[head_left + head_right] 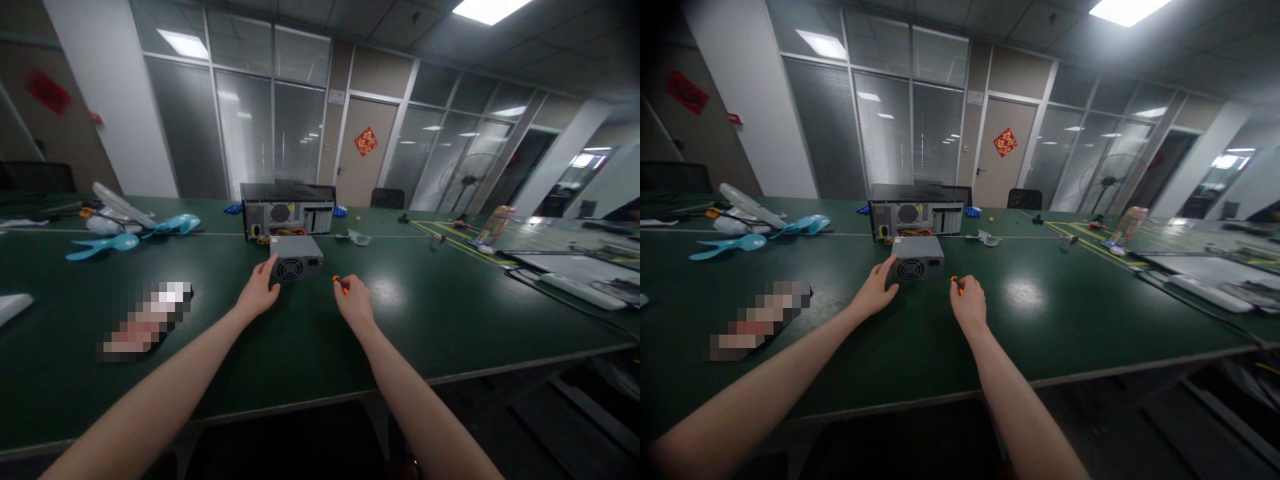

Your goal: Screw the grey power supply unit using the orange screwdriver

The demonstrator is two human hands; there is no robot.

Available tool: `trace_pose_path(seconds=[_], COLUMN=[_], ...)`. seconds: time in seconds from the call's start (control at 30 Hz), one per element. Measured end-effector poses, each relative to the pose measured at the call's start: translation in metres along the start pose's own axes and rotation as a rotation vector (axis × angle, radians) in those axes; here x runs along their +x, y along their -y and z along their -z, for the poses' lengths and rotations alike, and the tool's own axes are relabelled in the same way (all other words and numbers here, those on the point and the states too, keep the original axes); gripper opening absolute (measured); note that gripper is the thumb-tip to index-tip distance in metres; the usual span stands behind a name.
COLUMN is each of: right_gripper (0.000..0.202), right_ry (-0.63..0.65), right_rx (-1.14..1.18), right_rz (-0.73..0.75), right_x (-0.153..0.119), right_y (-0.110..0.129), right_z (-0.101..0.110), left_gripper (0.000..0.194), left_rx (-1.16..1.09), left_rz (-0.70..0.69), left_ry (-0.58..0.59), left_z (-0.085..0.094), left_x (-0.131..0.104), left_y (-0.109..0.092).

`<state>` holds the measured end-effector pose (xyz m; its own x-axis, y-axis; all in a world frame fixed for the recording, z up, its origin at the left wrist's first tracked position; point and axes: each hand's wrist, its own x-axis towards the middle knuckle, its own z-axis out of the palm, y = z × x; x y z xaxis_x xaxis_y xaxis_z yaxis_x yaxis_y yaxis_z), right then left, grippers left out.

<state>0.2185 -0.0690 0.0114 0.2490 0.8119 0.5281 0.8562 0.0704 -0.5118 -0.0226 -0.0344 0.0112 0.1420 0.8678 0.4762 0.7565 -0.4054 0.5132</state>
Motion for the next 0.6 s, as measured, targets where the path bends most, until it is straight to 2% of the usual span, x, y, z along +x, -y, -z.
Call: trace_pose_path(seconds=[0.17, 0.3, 0.43, 0.6], right_gripper=[0.041, 0.028, 0.023, 0.04], right_ry=[0.075, 0.057, 0.054, 0.137], right_rx=[-0.067, 0.013, 0.066, 0.106], right_rz=[-0.071, -0.024, -0.046, -0.08], right_x=[0.0028, 0.0013, 0.0003, 0.0025], right_y=[-0.0025, -0.0018, -0.0017, 0.0], right_z=[0.0005, -0.0004, -0.0025, -0.0016], left_gripper=[0.07, 0.069, 0.069, 0.069], left_rx=[0.005, 0.005, -0.003, -0.007], left_rz=[-0.004, 0.001, 0.004, 0.001], left_ry=[-0.005, 0.014, 0.018, 0.017], left_z=[-0.0006, -0.0006, -0.0006, -0.0002], left_x=[0.0005, 0.0009, 0.0012, 0.0009], left_y=[0.002, 0.0034, 0.0032, 0.0027])
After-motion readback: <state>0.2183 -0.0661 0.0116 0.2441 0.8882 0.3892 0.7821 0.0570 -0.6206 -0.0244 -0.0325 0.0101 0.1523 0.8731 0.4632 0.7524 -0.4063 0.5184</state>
